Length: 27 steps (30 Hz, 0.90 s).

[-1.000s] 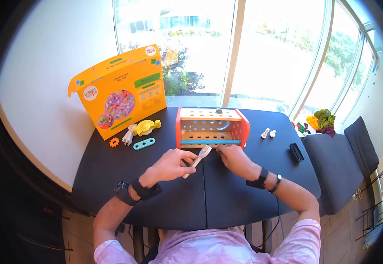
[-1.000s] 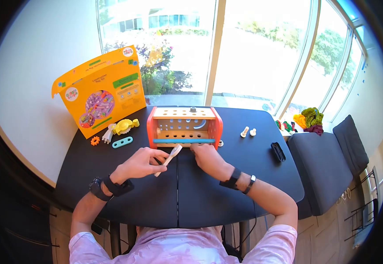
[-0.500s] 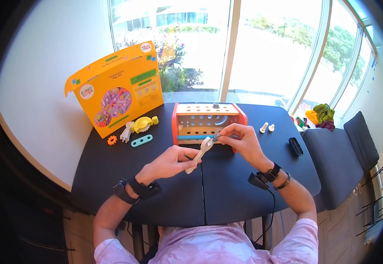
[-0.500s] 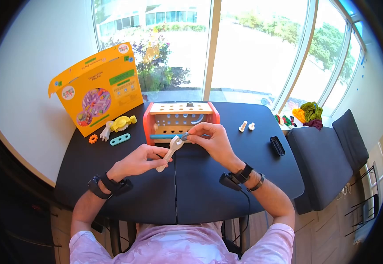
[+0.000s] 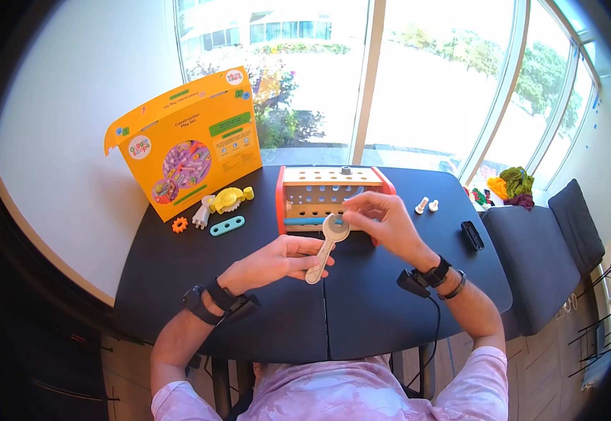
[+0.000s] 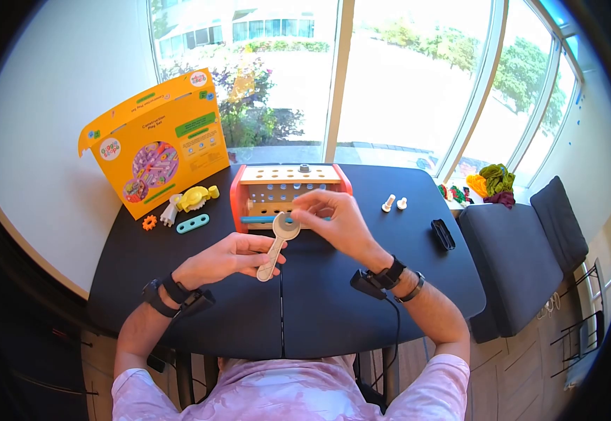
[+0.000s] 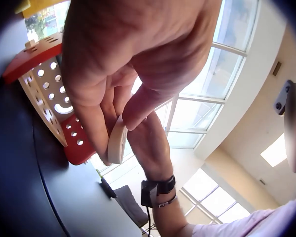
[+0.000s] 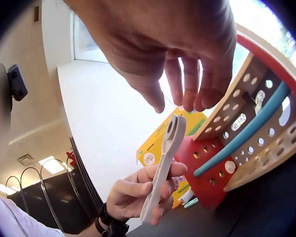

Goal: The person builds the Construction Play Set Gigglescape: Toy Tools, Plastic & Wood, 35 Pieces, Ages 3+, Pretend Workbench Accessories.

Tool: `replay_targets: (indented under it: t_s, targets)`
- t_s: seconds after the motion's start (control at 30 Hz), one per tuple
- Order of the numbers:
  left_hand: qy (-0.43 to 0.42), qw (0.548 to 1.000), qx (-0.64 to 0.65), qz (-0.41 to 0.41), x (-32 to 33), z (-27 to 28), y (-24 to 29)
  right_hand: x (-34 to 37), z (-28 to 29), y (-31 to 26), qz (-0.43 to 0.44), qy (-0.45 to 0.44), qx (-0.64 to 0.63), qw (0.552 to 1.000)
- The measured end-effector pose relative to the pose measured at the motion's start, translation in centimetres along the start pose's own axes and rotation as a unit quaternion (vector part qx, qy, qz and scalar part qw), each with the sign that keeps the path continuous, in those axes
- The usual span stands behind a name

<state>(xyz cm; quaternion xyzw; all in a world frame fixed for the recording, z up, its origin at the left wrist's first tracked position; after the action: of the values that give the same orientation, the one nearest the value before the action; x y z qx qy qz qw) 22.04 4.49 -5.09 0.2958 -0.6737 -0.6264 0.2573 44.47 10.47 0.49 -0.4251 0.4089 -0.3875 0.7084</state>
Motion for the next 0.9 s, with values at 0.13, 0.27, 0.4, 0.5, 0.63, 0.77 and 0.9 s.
replay_targets:
  t_s: [0.13, 0.27, 0.4, 0.5, 0.63, 0.77, 0.9]
  targets:
    - [0.017, 0.999, 0.049, 0.002, -0.9, -0.2, -0.3, -2.4, 2.5, -3.6, 0.033, 0.070, 0.102, 0.992]
    - [0.031, 0.998, 0.062, -0.009, -2.9, -0.5, -0.7, -8.2, 4.6, -4.4, 0.064, 0.033, 0.266, 0.961]
    - [0.053, 0.996, 0.074, -0.017, -5.4, -0.2, -0.8, -14.2, 4.5, -0.5, 0.044, -0.011, 0.382, 0.923]
    - [0.053, 0.995, 0.078, -0.022, -7.1, 0.7, -0.5, -17.1, 3.8, 2.9, -0.037, -0.079, 0.433, 0.897]
    - [0.074, 0.992, 0.102, -0.006, -8.7, 1.8, -0.5, -17.9, 3.3, 2.8, 0.009, -0.089, 0.456, 0.886]
    - [0.091, 0.986, 0.138, 0.011, -10.1, 2.9, -0.9, -17.9, 3.2, 1.6, 0.044, -0.089, 0.460, 0.882]
    - [0.107, 0.985, 0.134, 0.015, -10.9, 3.4, -0.8, -17.9, 3.7, 0.5, 0.054, -0.073, 0.461, 0.883]
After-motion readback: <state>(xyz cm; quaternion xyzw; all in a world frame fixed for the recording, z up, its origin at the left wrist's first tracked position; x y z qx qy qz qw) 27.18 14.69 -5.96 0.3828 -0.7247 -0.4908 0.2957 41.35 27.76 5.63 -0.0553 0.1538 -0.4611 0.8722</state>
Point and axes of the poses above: each hand's wrist, its own x-axis away from the middle knuckle, its own z-axis out of the back of the hand, y = z × x, the point moved 6 cm from there along -x, towards the middle knuckle, and after that the axes turned 9 degrees about -z, right-handed, at the moved point
